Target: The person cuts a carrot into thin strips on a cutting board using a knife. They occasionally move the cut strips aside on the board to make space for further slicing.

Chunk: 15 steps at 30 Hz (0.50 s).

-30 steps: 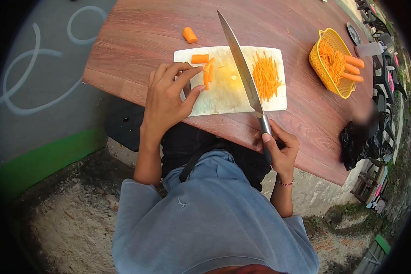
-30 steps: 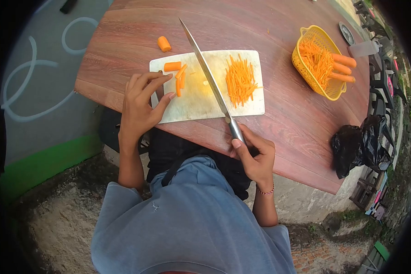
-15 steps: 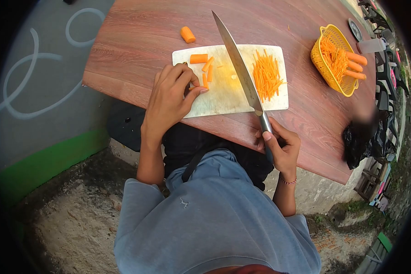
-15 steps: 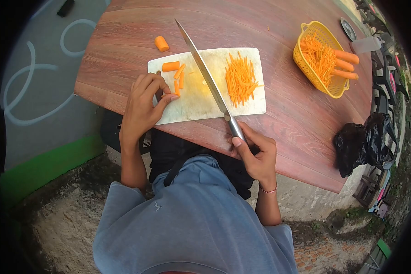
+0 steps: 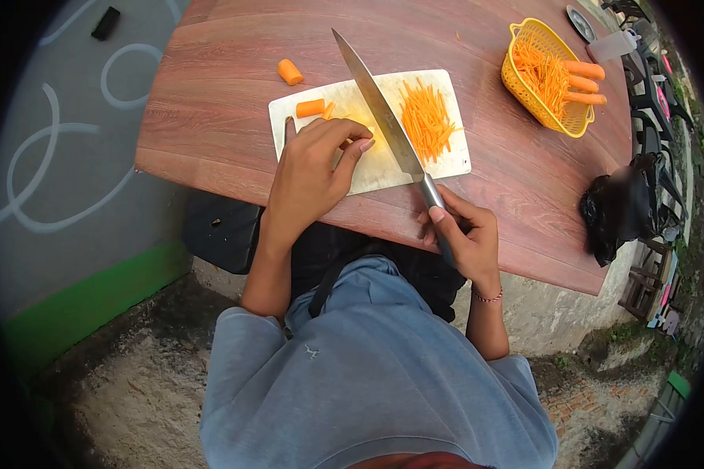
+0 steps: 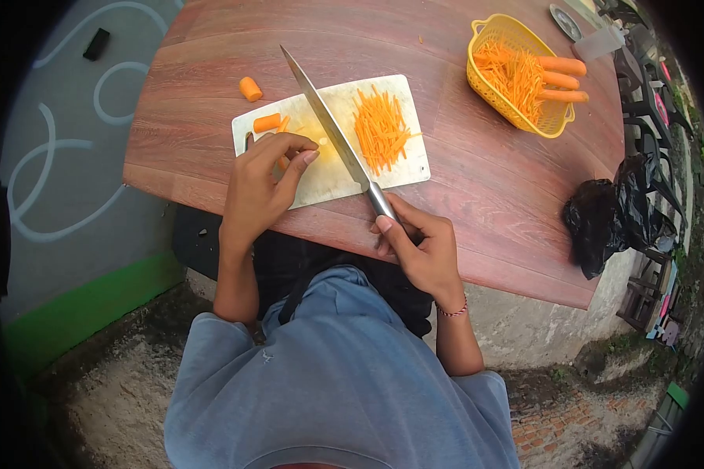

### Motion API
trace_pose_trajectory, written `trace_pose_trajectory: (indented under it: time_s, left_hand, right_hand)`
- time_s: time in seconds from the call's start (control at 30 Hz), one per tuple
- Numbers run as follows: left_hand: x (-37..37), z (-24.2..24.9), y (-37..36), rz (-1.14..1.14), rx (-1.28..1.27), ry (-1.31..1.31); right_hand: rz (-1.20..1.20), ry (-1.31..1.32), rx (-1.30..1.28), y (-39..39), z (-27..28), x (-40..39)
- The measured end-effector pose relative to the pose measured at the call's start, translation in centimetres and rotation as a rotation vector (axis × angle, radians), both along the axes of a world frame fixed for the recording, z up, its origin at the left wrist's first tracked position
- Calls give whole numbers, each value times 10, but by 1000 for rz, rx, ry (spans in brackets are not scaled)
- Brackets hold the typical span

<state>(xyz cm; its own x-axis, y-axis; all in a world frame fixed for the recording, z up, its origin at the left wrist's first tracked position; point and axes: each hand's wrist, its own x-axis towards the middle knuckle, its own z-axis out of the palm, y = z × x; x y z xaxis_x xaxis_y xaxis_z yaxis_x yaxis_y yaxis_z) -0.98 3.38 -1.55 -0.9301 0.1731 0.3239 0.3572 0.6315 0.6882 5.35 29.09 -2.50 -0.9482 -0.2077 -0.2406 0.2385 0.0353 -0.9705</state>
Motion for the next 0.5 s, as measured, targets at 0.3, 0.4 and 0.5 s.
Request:
trace_pose_trajectory:
  time_s: [0.3, 0.4, 0.5]
  left_hand:
    - [-10, -21, 11, 145, -158, 179]
    - [-6, -21, 2, 143, -172, 156]
    - [-5, -18, -9, 21, -211, 186]
  right_hand:
    - [-9, -41, 21, -4, 4, -2]
    - [-11, -49, 24, -5, 5, -3]
    - [24, -24, 72, -5, 7, -2]
